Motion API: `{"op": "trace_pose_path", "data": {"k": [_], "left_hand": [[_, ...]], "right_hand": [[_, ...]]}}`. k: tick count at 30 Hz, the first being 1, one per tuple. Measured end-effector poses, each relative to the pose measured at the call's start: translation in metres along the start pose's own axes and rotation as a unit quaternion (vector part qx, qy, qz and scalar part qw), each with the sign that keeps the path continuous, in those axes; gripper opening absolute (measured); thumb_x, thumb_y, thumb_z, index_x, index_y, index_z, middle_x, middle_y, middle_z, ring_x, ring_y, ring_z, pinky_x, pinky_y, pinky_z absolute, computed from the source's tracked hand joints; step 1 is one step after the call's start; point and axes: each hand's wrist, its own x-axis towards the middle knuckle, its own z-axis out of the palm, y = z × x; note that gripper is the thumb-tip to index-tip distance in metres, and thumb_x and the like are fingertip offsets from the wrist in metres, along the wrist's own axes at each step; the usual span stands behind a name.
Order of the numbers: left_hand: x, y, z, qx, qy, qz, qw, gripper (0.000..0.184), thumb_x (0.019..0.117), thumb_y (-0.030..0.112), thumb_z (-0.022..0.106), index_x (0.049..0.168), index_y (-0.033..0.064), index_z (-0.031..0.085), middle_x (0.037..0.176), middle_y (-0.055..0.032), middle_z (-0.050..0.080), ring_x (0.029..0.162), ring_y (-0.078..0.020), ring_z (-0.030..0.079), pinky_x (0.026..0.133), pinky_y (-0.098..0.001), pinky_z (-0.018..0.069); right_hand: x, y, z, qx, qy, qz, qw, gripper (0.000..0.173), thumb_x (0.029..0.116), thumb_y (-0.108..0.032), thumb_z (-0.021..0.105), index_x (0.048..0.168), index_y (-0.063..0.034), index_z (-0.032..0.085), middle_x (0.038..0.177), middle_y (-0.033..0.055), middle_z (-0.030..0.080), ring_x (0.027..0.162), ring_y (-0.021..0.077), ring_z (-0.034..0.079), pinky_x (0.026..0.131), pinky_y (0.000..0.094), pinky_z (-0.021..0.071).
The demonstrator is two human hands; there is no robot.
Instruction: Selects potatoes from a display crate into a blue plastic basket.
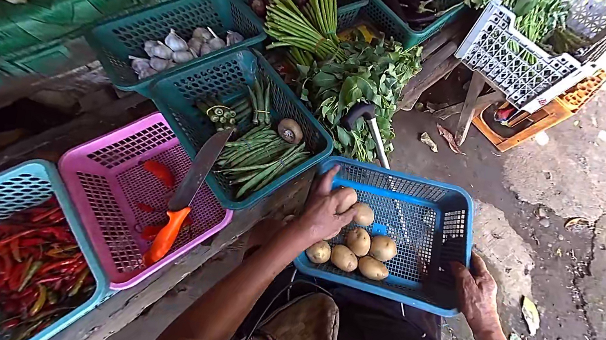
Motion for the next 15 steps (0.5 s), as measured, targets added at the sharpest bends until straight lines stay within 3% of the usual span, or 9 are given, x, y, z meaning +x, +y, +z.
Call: {"op": "trace_pose_path", "data": {"k": [4,6,8,10,11,13,15], "left_hand": [[-0.029,-0.032,-0.013,-0.003,0.139,-0.028,0.99,0.045,0.0948,0.026,0.072,0.134,0.0051,0.064,0.156,-0.0196,0.041,0.14,-0.0331,0.047,0.111,-0.0493,0.0463],[-0.042,-0.046,-0.017,-0.033,0.089,-0.07,0.993,0.058,0.0966,0.033,0.07,0.144,0.0037,0.054,0.155,-0.0194,0.044,0.14,-0.0311,0.048,0.114,-0.0476,0.0449],[-0.052,-0.049,-0.018,-0.126,-0.015,-0.152,0.98,0.069,0.0964,0.045,0.067,0.15,0.0063,0.047,0.147,-0.0149,0.055,0.135,-0.0233,0.054,0.114,-0.0444,0.0446],[-0.061,-0.045,-0.017,-0.236,-0.095,-0.219,0.942,0.067,0.0899,0.033,0.073,0.145,0.0013,0.05,0.135,-0.0163,0.063,0.125,-0.0211,0.061,0.108,-0.0408,0.049],[-0.063,-0.043,-0.017,-0.27,-0.123,-0.242,0.924,0.069,0.0873,0.023,0.073,0.146,-0.0007,0.046,0.135,-0.0176,0.061,0.124,-0.021,0.06,0.107,-0.0392,0.0491],[-0.069,-0.034,-0.015,-0.295,-0.137,-0.247,0.913,0.074,0.0822,0.011,0.067,0.149,-0.0016,0.038,0.133,-0.0174,0.059,0.119,-0.0184,0.059,0.101,-0.0356,0.05],[-0.072,-0.027,-0.018,-0.312,-0.131,-0.217,0.916,0.076,0.0791,0.008,0.066,0.149,-0.0016,0.038,0.131,-0.0155,0.059,0.115,-0.0146,0.06,0.099,-0.0319,0.0507]], "right_hand": [[0.003,0.004,-0.002,0.005,0.001,-0.004,1.0,0.048,0.0938,-0.017,0.056,0.137,0.0045,0.057,0.117,0.016,0.07,0.102,0.0108,0.069,0.092,0.0315,0.0555],[0.006,0.008,-0.002,0.015,0.005,-0.001,1.0,0.048,0.0936,-0.018,0.057,0.136,0.0034,0.058,0.116,0.0143,0.071,0.101,0.0098,0.069,0.091,0.0309,0.056],[0.006,0.009,-0.002,0.026,0.003,0.004,1.0,0.048,0.0935,-0.019,0.057,0.137,0.0033,0.058,0.115,0.0135,0.071,0.1,0.009,0.07,0.091,0.0301,0.0566],[0.007,0.009,-0.002,0.035,0.002,0.006,0.999,0.048,0.093,-0.018,0.057,0.136,0.0028,0.058,0.115,0.0125,0.072,0.099,0.0083,0.07,0.09,0.0293,0.0569],[0.007,0.009,-0.003,0.042,0.005,0.009,0.999,0.049,0.0922,-0.018,0.057,0.136,0.0025,0.058,0.113,0.0119,0.072,0.097,0.0079,0.07,0.089,0.0291,0.0574],[0.008,0.011,-0.007,0.068,0.004,0.03,0.997,0.048,0.0911,-0.016,0.06,0.136,0.0023,0.058,0.109,0.0107,0.073,0.092,0.0085,0.071,0.084,0.0294,0.0587],[0.009,0.012,-0.013,0.095,-0.029,0.063,0.993,0.051,0.0881,-0.018,0.065,0.134,0.0014,0.056,0.107,0.0088,0.072,0.091,0.0102,0.072,0.082,0.0309,0.0604]]}}
